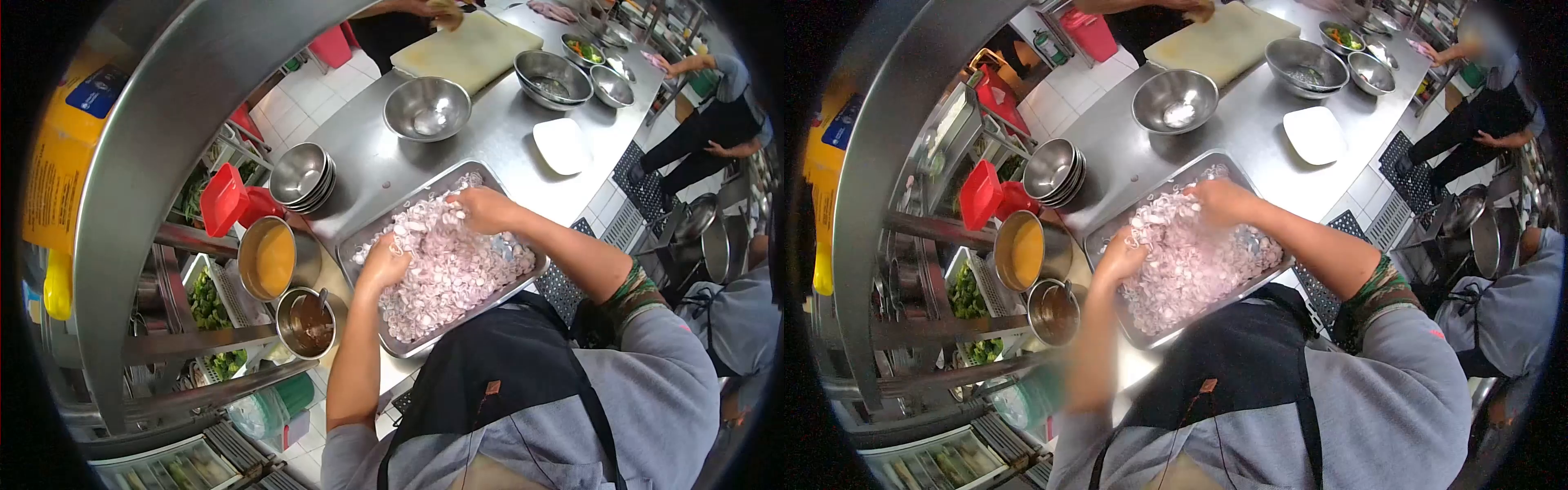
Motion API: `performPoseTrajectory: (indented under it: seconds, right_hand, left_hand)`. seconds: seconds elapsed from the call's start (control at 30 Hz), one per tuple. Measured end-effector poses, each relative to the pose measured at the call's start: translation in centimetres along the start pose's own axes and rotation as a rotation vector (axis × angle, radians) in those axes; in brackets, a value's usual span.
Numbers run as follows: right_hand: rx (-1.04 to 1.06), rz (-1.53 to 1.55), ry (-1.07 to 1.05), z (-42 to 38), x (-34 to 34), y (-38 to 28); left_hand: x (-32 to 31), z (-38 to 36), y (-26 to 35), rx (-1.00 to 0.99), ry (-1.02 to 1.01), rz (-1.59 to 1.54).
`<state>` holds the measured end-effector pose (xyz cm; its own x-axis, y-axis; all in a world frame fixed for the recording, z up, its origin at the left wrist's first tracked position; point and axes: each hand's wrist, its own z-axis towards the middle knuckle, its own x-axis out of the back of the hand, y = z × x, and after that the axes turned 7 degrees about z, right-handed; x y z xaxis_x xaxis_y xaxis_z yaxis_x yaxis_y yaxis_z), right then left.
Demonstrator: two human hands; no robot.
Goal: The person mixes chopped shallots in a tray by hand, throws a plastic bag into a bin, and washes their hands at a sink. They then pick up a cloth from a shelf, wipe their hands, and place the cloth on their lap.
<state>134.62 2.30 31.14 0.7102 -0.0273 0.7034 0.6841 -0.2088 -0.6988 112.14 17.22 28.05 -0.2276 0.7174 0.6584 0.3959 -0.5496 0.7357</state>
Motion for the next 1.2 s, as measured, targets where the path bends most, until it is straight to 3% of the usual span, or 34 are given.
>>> performPoseTrajectory:
  seconds: [0.13, 0.17, 0.27, 0.3, 0.4, 0.47, 0.5, 0.57, 0.6, 0.63, 0.7, 0.73, 0.77, 0.8, 0.87, 0.93, 0.97, 1.07, 1.1, 1.2]
  right_hand:
    - [0.053, -0.179, -0.08, 3.0, -0.3, 3.0]
    - [0.016, -0.301, 0.053, 2.4, -0.5, 2.7]
    - [-0.216, -0.247, 0.028, 4.1, -5.2, 9.1]
    - [-0.228, -0.387, -0.245, 2.5, -3.2, 5.4]
    - [-0.207, -0.208, -0.088, -1.6, -3.8, 1.6]
    - [-0.226, 0.094, 0.062, -2.2, -6.8, 2.1]
    - [-0.246, 0.284, 0.151, -2.2, -7.8, 2.6]
    - [-0.319, 0.466, 0.09, -2.3, -6.1, 0.7]
    - [-0.352, 0.556, 0.055, -2.1, -5.4, 0.0]
    - [-0.275, 0.415, 0.18, -1.2, -6.2, 0.7]
    - [-0.247, 0.328, 0.05, -1.1, -4.2, 0.2]
    - [-0.229, 0.283, -0.011, -0.9, -2.8, -0.7]
    - [0.021, 0.15, 0.094, -0.2, -3.9, 0.9]
    - [0.071, 0.093, 0.06, -0.2, -2.7, 0.0]
    - [0.173, -0.021, -0.013, -1.3, 1.3, -3.9]
    - [0.141, 0.007, 0.024, -2.2, 3.7, -6.4]
    - [0.125, 0.02, 0.044, -2.4, 4.1, -6.9]
    - [0.113, -0.007, 0.095, -2.1, -1.5, -2.4]
    - [-0.099, -0.122, -0.21, -1.9, -2.9, -1.4]
    - [0.121, -0.166, -0.03, -4.7, -1.2, -1.9]
  left_hand:
    - [0.1, 3.4, -1.7, -0.088, 0.035, 0.187]
    - [0.0, 3.9, -1.0, -0.032, -0.035, 0.172]
    - [-1.4, 3.8, -0.2, 0.121, -0.067, 0.32]
    - [-2.5, 4.0, -3.3, 0.117, -0.016, 0.375]
    - [-2.8, 2.2, -2.9, 0.272, -0.205, -0.274]
    - [-2.4, 0.3, 4.3, 0.445, -0.096, -0.441]
    - [-4.2, 0.5, 2.6, 0.401, -0.037, -0.545]
    - [-6.8, 1.8, -0.8, 0.399, 0.076, -0.732]
    - [-6.0, 1.7, -0.1, 0.407, 0.072, -0.65]
    - [-4.5, 1.2, 1.3, 0.418, 0.067, -0.572]
    - [-3.4, 1.2, 0.6, 0.513, 0.031, -0.399]
    - [-2.3, 1.4, 0.3, 0.332, 0.034, -0.227]
    - [-1.0, 1.5, 0.0, 0.149, 0.037, -0.055]
    - [-0.1, 1.5, 0.2, -0.032, 0.037, 0.116]
    - [2.4, 0.3, 3.4, -0.105, 0.067, 0.116]
    - [3.6, -0.4, 4.2, -0.227, 0.151, 0.044]
    - [4.1, -0.5, 5.3, -0.167, 0.122, -0.023]
    - [1.6, -0.8, 4.6, -0.122, 0.036, 0.182]
    - [-0.4, -0.6, 2.5, -0.111, -0.107, 0.343]
    - [-2.5, -5.4, 3.1, -0.13, 0.147, 0.41]
